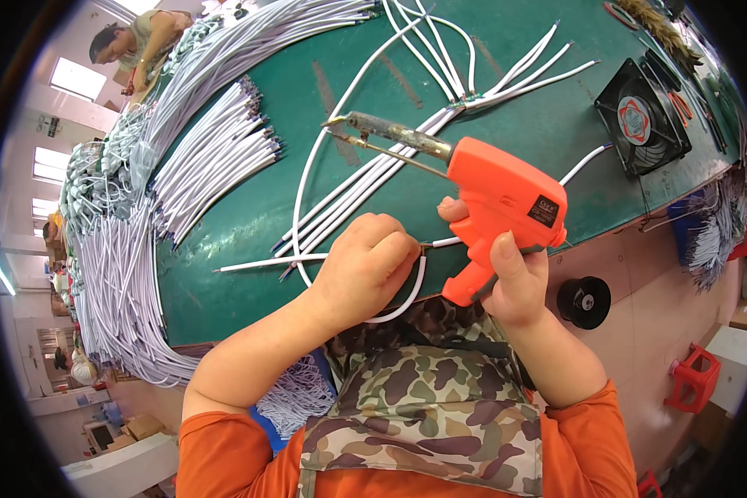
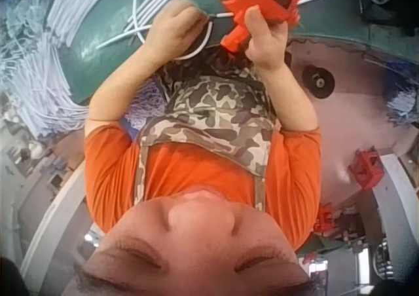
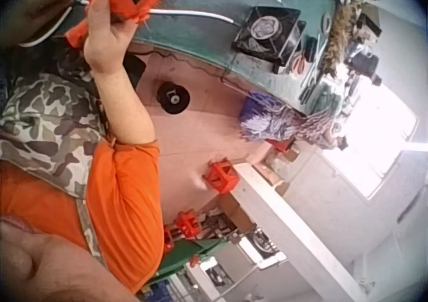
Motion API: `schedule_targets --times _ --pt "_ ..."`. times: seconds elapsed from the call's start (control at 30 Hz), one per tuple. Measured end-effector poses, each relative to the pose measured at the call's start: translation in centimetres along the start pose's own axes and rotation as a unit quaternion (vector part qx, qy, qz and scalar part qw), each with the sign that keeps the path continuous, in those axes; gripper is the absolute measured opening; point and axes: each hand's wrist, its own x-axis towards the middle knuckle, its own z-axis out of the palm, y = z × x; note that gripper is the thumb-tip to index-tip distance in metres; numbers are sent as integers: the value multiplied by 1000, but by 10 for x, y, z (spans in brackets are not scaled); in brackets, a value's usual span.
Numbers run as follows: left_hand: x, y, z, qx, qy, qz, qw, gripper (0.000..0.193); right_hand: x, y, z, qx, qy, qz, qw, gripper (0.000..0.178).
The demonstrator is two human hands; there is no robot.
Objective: The person solders wires to circuit boards using a soldering gun, positioning and connecting the wires on the workbench.
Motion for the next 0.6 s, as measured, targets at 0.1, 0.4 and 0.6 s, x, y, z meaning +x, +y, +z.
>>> schedule_targets --times 0.1,0.4,0.6 --pt "2 0 1 -9 17 11 1000 22 1 1 4 11 -16 0 1000 45" --pt "2 2 3 29 0 26 999 27 -2 3 7 13 -32 16 999 46" --pt "-2 -1 -5 41 -15 42 998 23 -1 3 5 3 -40 11 999 47"
